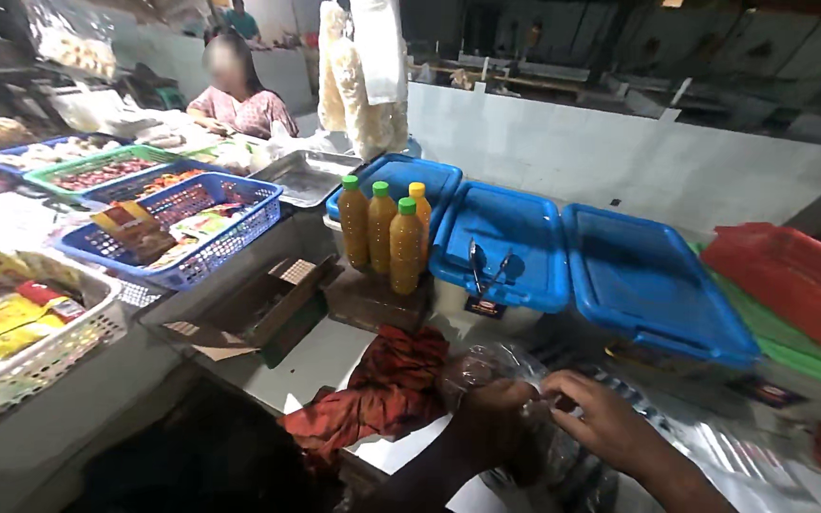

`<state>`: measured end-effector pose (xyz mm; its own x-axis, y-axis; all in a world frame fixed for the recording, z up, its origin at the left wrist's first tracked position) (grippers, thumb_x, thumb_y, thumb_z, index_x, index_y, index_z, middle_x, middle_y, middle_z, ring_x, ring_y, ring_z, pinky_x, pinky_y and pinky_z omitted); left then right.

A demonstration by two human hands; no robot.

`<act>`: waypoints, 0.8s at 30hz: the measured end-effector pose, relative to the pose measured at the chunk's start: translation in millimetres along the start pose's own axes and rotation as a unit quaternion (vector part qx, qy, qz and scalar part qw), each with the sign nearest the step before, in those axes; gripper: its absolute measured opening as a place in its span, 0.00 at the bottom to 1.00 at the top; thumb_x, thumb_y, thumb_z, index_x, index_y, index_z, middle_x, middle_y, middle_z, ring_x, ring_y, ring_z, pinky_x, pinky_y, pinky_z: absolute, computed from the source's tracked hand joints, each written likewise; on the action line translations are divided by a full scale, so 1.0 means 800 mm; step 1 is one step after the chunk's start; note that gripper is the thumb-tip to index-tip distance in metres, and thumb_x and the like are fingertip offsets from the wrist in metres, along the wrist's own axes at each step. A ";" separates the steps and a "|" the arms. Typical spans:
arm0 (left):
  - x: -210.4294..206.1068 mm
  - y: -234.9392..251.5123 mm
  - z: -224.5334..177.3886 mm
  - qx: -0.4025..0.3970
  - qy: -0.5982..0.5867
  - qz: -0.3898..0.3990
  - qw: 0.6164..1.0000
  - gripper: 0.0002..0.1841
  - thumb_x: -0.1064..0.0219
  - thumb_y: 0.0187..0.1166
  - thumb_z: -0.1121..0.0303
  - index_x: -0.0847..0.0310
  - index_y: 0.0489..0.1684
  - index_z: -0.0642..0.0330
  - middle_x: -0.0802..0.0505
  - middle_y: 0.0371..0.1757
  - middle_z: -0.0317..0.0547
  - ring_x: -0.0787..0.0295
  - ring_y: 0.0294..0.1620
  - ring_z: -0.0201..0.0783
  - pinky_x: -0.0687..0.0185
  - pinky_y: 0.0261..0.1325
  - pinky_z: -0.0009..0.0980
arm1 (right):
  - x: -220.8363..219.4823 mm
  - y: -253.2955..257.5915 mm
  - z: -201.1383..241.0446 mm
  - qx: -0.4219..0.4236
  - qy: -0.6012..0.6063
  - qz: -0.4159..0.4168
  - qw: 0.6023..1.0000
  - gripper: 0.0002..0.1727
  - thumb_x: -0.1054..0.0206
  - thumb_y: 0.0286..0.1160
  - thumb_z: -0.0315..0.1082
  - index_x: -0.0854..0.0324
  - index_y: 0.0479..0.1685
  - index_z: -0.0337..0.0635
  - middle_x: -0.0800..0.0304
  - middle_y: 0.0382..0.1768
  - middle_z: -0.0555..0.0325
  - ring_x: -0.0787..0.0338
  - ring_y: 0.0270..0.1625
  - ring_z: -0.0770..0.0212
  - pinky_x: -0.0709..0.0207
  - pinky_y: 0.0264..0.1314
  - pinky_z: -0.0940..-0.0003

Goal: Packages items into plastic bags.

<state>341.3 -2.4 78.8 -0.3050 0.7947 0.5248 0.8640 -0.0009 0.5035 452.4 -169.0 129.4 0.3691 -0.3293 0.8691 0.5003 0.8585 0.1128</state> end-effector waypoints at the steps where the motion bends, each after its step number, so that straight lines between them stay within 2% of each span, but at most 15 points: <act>1: -0.001 0.000 0.001 0.001 0.002 0.001 1.000 0.13 0.37 0.81 0.70 0.15 0.60 0.51 0.07 0.51 0.43 0.09 0.53 0.39 0.12 0.59 0.39 | -0.001 0.000 0.001 0.013 -0.010 0.004 1.000 0.14 0.30 0.73 0.37 0.12 0.55 0.47 0.09 0.58 0.57 0.07 0.50 0.64 0.10 0.56 0.64; 4: -0.002 0.000 0.004 -0.005 0.006 0.001 1.000 0.14 0.34 0.78 0.69 0.15 0.60 0.52 0.07 0.52 0.43 0.09 0.55 0.38 0.12 0.62 0.40 | -0.001 0.001 0.004 0.036 -0.045 -0.004 0.998 0.16 0.28 0.70 0.36 0.11 0.57 0.48 0.09 0.58 0.55 0.07 0.52 0.61 0.10 0.57 0.61; 6: -0.007 0.001 0.006 -0.006 0.014 -0.006 1.000 0.13 0.33 0.79 0.67 0.14 0.60 0.51 0.07 0.52 0.42 0.09 0.54 0.37 0.12 0.60 0.39 | -0.001 0.001 0.005 0.044 -0.071 -0.007 0.997 0.20 0.27 0.68 0.34 0.11 0.62 0.51 0.09 0.58 0.54 0.07 0.53 0.59 0.10 0.58 0.58; 9: -0.006 0.001 0.005 0.006 0.027 0.003 1.000 0.15 0.34 0.78 0.68 0.15 0.61 0.52 0.07 0.52 0.44 0.09 0.53 0.39 0.11 0.58 0.41 | -0.007 0.005 0.011 0.053 -0.116 -0.016 0.992 0.20 0.29 0.69 0.33 0.11 0.63 0.51 0.09 0.57 0.54 0.08 0.56 0.56 0.11 0.61 0.55; 12: -0.002 0.006 -0.002 0.038 0.057 0.034 0.997 0.16 0.34 0.77 0.68 0.17 0.63 0.53 0.08 0.54 0.46 0.09 0.56 0.42 0.12 0.61 0.44 | -0.013 0.008 0.021 0.022 -0.149 -0.020 0.988 0.20 0.33 0.70 0.31 0.11 0.63 0.48 0.09 0.56 0.50 0.08 0.58 0.53 0.13 0.62 0.53; 15: 0.001 0.008 -0.012 0.077 0.085 0.065 0.991 0.18 0.33 0.78 0.65 0.18 0.67 0.52 0.08 0.56 0.49 0.09 0.58 0.46 0.13 0.62 0.47 | -0.015 0.007 0.031 -0.030 -0.145 -0.008 0.989 0.23 0.32 0.70 0.31 0.12 0.67 0.45 0.10 0.59 0.46 0.09 0.60 0.47 0.14 0.65 0.47; 17: 0.003 0.007 -0.016 0.080 0.103 0.080 0.988 0.19 0.34 0.78 0.66 0.19 0.68 0.49 0.09 0.57 0.49 0.09 0.57 0.47 0.12 0.60 0.48 | -0.014 0.007 0.035 -0.054 -0.146 0.011 0.988 0.25 0.31 0.67 0.29 0.14 0.68 0.46 0.10 0.61 0.45 0.10 0.63 0.46 0.16 0.67 0.45; 21: 0.006 0.005 -0.022 0.078 0.140 0.129 0.979 0.26 0.33 0.79 0.66 0.24 0.77 0.34 0.10 0.58 0.51 0.09 0.50 0.51 0.11 0.51 0.53 | -0.004 0.006 0.031 -0.057 -0.136 0.072 0.986 0.23 0.29 0.74 0.37 0.14 0.71 0.51 0.09 0.64 0.50 0.10 0.65 0.49 0.18 0.72 0.47; 24: 0.013 0.013 -0.027 0.136 0.140 0.196 0.961 0.24 0.38 0.85 0.64 0.26 0.80 0.32 0.12 0.65 0.53 0.11 0.58 0.57 0.14 0.57 0.60 | -0.001 0.011 0.037 -0.055 -0.150 0.102 0.982 0.22 0.28 0.72 0.37 0.14 0.68 0.46 0.10 0.63 0.49 0.11 0.66 0.49 0.20 0.74 0.49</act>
<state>338.3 -7.4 104.0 0.0022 0.5717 0.8205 0.9956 -0.0779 0.0516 433.3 -149.2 144.2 0.2316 -0.0095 0.9728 0.5275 0.8414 -0.1174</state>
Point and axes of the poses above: each hand's wrist, its own y-axis towards the middle knuckle, its own x-axis out of the back of the hand, z = x × y, the point moved 3 cm from there along y, towards the middle knuckle
